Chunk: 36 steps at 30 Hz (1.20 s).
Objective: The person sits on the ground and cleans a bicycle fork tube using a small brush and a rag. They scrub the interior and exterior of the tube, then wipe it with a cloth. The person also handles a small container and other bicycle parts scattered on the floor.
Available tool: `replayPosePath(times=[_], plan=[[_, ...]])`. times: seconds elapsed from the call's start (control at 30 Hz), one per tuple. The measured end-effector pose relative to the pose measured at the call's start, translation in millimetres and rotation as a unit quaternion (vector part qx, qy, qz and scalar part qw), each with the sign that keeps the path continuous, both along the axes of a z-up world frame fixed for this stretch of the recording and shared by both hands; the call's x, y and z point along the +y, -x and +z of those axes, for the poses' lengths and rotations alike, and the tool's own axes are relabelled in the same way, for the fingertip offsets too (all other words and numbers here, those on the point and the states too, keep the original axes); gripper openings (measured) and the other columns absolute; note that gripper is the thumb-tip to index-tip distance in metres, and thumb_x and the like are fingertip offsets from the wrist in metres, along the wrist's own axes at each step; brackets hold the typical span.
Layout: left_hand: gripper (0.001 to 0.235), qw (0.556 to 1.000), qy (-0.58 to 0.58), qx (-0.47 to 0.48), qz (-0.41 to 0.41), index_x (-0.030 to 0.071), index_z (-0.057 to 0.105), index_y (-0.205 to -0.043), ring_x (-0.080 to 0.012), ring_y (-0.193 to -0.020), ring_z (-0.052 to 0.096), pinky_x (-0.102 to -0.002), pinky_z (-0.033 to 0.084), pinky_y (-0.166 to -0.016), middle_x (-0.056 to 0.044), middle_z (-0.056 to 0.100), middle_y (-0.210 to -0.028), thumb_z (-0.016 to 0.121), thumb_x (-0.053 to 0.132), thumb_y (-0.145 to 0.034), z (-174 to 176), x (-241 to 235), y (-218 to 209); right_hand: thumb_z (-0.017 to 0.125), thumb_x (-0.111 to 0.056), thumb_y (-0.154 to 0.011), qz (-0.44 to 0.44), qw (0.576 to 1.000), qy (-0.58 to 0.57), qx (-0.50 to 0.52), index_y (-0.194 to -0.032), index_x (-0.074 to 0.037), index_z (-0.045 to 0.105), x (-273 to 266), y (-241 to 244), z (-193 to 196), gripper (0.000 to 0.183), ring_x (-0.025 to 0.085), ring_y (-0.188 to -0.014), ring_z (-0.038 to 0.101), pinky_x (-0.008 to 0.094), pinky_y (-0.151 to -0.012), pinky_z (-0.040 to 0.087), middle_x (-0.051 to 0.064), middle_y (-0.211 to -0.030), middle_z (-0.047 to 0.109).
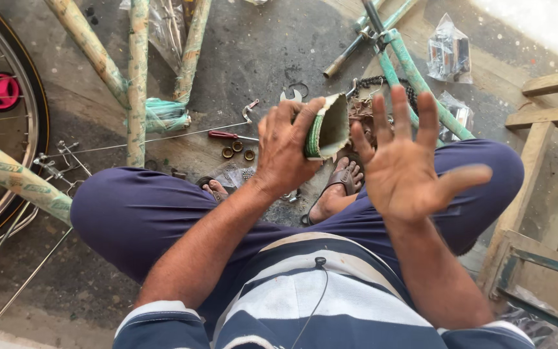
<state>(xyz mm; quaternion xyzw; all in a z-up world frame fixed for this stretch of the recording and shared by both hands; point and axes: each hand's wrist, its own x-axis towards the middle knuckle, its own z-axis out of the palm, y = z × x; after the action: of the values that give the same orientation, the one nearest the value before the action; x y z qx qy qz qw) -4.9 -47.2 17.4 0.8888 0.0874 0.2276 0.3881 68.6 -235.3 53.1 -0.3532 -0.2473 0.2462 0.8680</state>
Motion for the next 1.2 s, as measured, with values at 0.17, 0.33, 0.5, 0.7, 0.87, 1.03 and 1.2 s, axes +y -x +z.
replayPosePath(times=[0.17,0.33,0.5,0.7,0.87,1.03,1.2], plan=[[0.087,0.997,0.076,0.016,0.001,0.02,0.052,-0.143,-0.0333,-0.115,0.055,-0.048,0.045,-0.095,-0.01,0.055,-0.119,0.087,0.014,-0.064,7.1,-1.0,-1.2,0.043,-0.087,-0.089,-0.005,0.997,-0.042,0.067,-0.162,-0.014,0.032,9.8,6.4,-13.2,0.104,0.034,-0.156,0.03,0.05,-0.128,0.027,0.02,-0.167,0.031],[0.082,0.994,0.101,0.008,0.034,0.019,0.052,-0.143,-0.033,-0.116,0.056,-0.047,0.048,-0.098,-0.011,0.053,-0.117,0.086,0.014,-0.068,2.7,17.1,-1.2,0.041,-0.085,-0.087,0.02,0.992,-0.036,0.117,-0.165,-0.016,0.029,-3.4,8.3,-19.6,0.105,0.031,-0.156,0.029,0.057,-0.134,0.025,0.016,-0.167,0.029],[0.084,0.997,0.062,0.034,0.014,0.018,0.054,-0.141,-0.0357,-0.112,0.056,-0.049,0.049,-0.092,-0.013,0.053,-0.115,0.085,0.014,-0.064,4.2,6.4,-3.1,0.034,-0.087,-0.089,0.028,0.998,-0.009,0.047,-0.168,-0.02,0.022,1.0,-3.5,-14.4,0.105,0.029,-0.158,0.029,0.053,-0.136,0.018,0.014,-0.173,0.023],[0.08,0.991,0.117,0.053,0.021,0.016,0.051,-0.143,-0.0264,-0.112,0.059,-0.042,0.055,-0.094,-0.01,0.052,-0.117,0.087,0.015,-0.072,-0.2,13.3,-7.7,0.047,-0.082,-0.093,-0.036,0.909,0.274,-0.313,-0.162,-0.024,0.012,5.6,11.9,-26.3,0.097,0.026,-0.161,0.015,0.052,-0.137,0.018,0.012,-0.172,0.003],[0.085,0.949,0.302,-0.061,-0.067,0.007,0.047,-0.147,-0.0214,-0.127,0.062,-0.039,0.055,-0.109,-0.011,0.056,-0.135,0.092,0.006,-0.075,-2.1,27.0,-3.7,0.081,-0.052,-0.083,-0.112,0.544,0.54,-0.632,-0.16,-0.022,0.034,-12.3,-3.5,-36.4,0.095,0.039,-0.156,0.016,0.062,-0.125,0.01,0.021,-0.166,0.018],[0.088,0.861,0.483,-0.057,-0.15,0.004,0.042,-0.15,-0.0196,-0.129,0.061,-0.038,0.054,-0.111,-0.01,0.06,-0.138,0.089,-0.002,-0.076,1.3,22.6,-5.9,0.081,-0.049,-0.076,-0.087,0.368,0.651,-0.658,-0.153,-0.021,0.047,-17.7,-11.5,-34.2,0.089,0.034,-0.155,0.022,0.059,-0.124,0.008,0.014,-0.165,0.03],[0.083,0.914,0.38,-0.018,-0.144,0.005,0.046,-0.145,-0.02,-0.124,0.062,-0.037,0.055,-0.107,-0.01,0.059,-0.132,0.09,0.002,-0.075,11.6,18.5,-4.5,0.081,-0.05,-0.076,-0.105,0.34,0.643,-0.678,-0.153,-0.022,0.049,-26.8,-15.0,-32.5,0.088,0.031,-0.155,0.023,0.057,-0.124,0.007,0.012,-0.164,0.035]])
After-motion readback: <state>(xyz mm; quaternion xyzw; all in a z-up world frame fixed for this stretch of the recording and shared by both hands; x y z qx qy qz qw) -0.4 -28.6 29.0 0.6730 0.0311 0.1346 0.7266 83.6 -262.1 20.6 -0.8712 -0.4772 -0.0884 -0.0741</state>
